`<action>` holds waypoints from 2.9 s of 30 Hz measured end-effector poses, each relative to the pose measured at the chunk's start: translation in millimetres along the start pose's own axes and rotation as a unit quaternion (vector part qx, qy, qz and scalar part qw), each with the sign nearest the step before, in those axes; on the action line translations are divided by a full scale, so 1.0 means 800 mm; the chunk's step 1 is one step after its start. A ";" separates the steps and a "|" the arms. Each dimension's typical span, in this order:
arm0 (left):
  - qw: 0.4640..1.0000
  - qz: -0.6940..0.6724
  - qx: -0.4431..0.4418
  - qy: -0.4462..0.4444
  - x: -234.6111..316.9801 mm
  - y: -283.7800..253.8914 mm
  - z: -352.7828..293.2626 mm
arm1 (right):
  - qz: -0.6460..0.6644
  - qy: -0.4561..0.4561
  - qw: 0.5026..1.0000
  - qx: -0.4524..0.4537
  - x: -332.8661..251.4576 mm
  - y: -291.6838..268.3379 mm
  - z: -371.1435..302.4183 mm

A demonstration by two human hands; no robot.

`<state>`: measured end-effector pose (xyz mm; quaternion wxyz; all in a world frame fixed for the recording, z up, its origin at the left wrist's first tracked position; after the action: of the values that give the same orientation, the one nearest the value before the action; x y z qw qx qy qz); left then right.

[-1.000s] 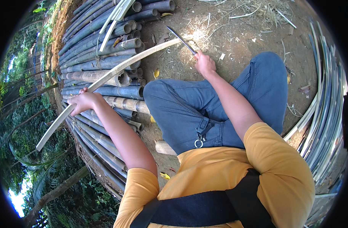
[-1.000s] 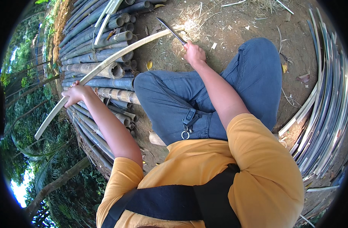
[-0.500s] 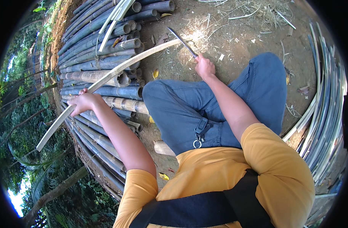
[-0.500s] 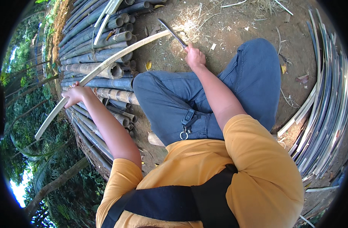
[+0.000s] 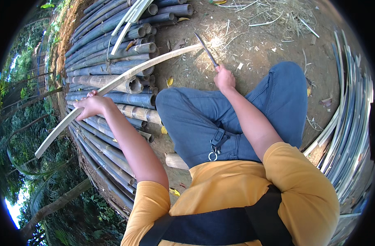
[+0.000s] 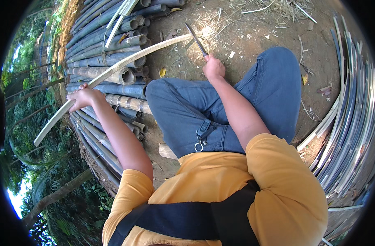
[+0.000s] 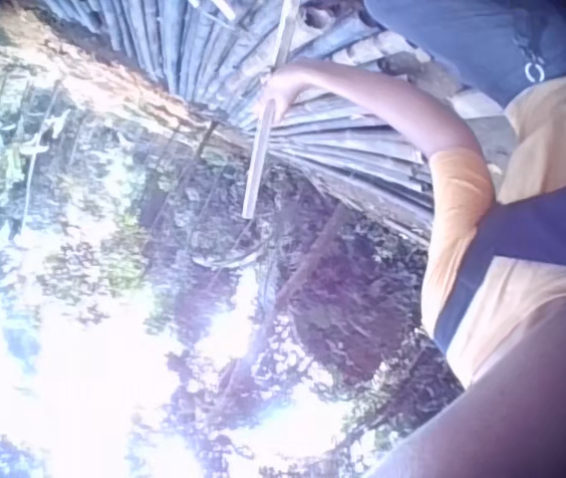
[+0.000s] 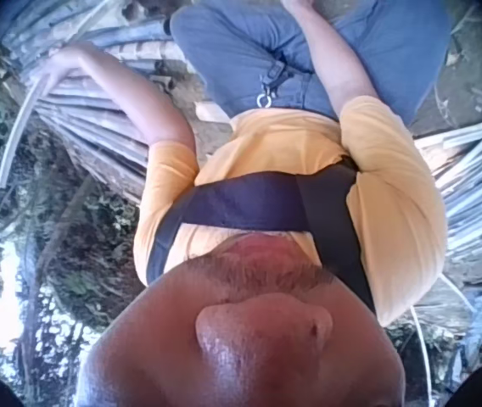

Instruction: The person shaves a long strip of bamboo using a machete, repeatedly running the blade along the edge of the strip while sitting on the ground.

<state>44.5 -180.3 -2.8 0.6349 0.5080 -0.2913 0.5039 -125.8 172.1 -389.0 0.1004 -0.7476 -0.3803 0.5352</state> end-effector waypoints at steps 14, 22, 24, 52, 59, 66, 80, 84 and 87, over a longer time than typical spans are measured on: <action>1.000 -0.019 -0.020 -0.015 0.013 0.010 -0.023 | -0.041 -0.146 0.985 -0.084 -0.123 -0.026 -0.028; 1.000 -0.009 -0.020 -0.014 0.007 0.003 -0.015 | -0.026 -0.197 0.976 -0.090 -0.172 -0.026 -0.062; 1.000 -0.009 -0.020 -0.013 0.007 0.003 -0.017 | -0.034 -0.285 0.957 -0.039 -0.197 -0.024 -0.074; 0.999 -0.031 -0.019 -0.015 -0.008 -0.008 0.001 | -0.110 -0.047 0.992 -0.027 -0.032 -0.016 0.036; 1.000 -0.019 -0.006 -0.020 -0.001 -0.001 -0.008 | -0.035 -0.166 0.983 -0.075 -0.131 -0.024 -0.018; 0.999 -0.030 -0.004 -0.031 0.004 0.004 -0.016 | 0.044 -0.227 0.968 -0.093 -0.215 -0.044 -0.101; 0.996 -0.072 -0.052 -0.023 0.037 0.038 -0.056 | 0.021 -0.260 0.965 -0.042 -0.203 -0.076 -0.176; 0.997 -0.067 -0.029 -0.021 0.021 0.019 -0.035 | -0.028 -0.265 0.962 -0.065 -0.241 -0.079 -0.201; 0.998 -0.055 -0.003 0.024 0.007 -0.003 -0.017 | -0.067 -0.277 0.956 -0.064 -0.256 -0.080 -0.210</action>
<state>46.7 -165.6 -2.6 0.6700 0.5092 -0.2490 0.4794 -36.2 121.0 -137.3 -0.0210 -0.5472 -0.4760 0.6882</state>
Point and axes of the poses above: each hand's wrist, its own z-axis towards the middle knuckle, its own y-axis out of the palm, x = y × z, the point moved 9 cm from there along z, towards the middle knuckle, and after that the axes turned 8 degrees about -y, right-handed, at the moved point
